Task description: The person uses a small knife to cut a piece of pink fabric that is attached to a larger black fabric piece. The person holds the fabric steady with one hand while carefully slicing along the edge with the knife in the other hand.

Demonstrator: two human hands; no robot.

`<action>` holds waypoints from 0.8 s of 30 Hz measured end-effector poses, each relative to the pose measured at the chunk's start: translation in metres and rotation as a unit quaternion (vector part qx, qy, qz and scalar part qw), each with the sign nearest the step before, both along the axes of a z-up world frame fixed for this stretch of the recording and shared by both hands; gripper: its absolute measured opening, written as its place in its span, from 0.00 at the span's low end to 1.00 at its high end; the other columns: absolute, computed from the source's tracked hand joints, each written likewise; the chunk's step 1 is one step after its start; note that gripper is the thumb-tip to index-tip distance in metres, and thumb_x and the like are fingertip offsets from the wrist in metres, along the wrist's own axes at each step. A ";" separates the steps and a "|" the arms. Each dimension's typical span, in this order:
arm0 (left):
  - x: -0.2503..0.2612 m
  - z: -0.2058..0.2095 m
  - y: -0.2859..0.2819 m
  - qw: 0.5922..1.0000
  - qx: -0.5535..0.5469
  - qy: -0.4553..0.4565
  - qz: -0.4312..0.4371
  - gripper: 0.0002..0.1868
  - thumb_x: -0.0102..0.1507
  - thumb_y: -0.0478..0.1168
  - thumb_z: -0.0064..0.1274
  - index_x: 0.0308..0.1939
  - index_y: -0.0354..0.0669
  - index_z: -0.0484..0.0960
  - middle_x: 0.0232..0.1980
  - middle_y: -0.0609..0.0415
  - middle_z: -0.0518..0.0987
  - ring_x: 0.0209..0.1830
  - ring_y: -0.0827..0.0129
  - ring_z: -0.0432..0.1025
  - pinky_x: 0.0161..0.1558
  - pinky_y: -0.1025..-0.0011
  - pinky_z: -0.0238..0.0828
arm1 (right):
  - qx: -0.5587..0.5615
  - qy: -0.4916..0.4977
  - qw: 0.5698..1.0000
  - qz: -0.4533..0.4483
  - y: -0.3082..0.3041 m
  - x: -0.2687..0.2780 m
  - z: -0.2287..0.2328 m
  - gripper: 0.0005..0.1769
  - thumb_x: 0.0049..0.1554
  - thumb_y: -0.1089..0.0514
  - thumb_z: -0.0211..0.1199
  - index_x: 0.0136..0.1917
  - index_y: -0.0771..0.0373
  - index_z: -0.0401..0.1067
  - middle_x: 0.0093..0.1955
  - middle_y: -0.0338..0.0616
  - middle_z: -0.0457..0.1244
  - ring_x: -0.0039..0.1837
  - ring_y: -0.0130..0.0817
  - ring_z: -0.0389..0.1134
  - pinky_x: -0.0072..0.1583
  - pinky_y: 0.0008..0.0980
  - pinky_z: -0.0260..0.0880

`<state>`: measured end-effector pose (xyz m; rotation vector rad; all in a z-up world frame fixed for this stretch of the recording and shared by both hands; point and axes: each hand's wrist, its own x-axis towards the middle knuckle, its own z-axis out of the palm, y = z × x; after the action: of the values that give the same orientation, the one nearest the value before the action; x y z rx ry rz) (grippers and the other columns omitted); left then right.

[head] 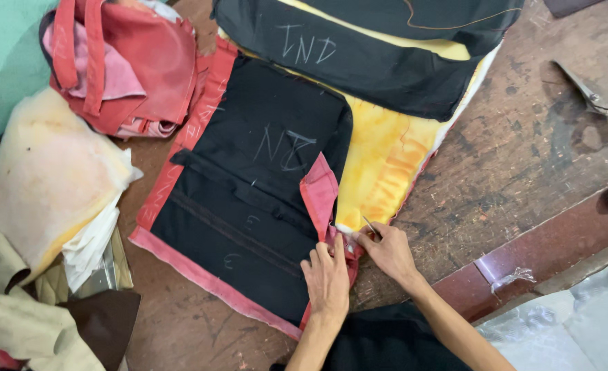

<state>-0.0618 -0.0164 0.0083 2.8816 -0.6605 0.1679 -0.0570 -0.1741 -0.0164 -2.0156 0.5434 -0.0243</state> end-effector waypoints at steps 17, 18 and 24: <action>0.130 -0.004 -0.060 0.990 -0.097 0.024 0.104 0.28 0.63 0.35 0.55 0.67 0.37 0.69 0.58 0.43 0.77 0.57 0.45 0.71 0.52 0.55 0.74 | 0.055 -0.027 0.998 0.003 -0.015 0.003 -0.090 0.13 0.53 0.55 0.67 0.51 0.63 0.80 0.29 0.50 0.65 0.32 0.29 0.63 0.39 0.35 0.67; 0.129 -0.012 -0.053 0.988 -0.106 0.026 0.112 0.27 0.63 0.36 0.55 0.66 0.39 0.69 0.59 0.43 0.77 0.59 0.46 0.71 0.54 0.56 0.75 | 0.069 -0.017 0.997 0.004 -0.016 0.000 -0.094 0.12 0.54 0.56 0.67 0.50 0.64 0.80 0.28 0.48 0.63 0.32 0.28 0.61 0.38 0.35 0.66; 0.137 0.016 -0.063 0.952 -0.214 0.106 0.192 0.44 0.55 0.50 0.66 0.67 0.30 0.65 0.55 0.34 0.74 0.54 0.41 0.70 0.50 0.53 0.71 | 0.175 -0.019 0.982 -0.062 -0.008 -0.006 -0.096 0.14 0.53 0.59 0.68 0.52 0.66 0.82 0.27 0.34 0.58 0.32 0.23 0.53 0.35 0.31 0.56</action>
<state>0.0757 -0.0796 0.0244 2.5201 -0.0104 0.0417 -0.0632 -0.1825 -0.1119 -1.6343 0.6039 -0.0395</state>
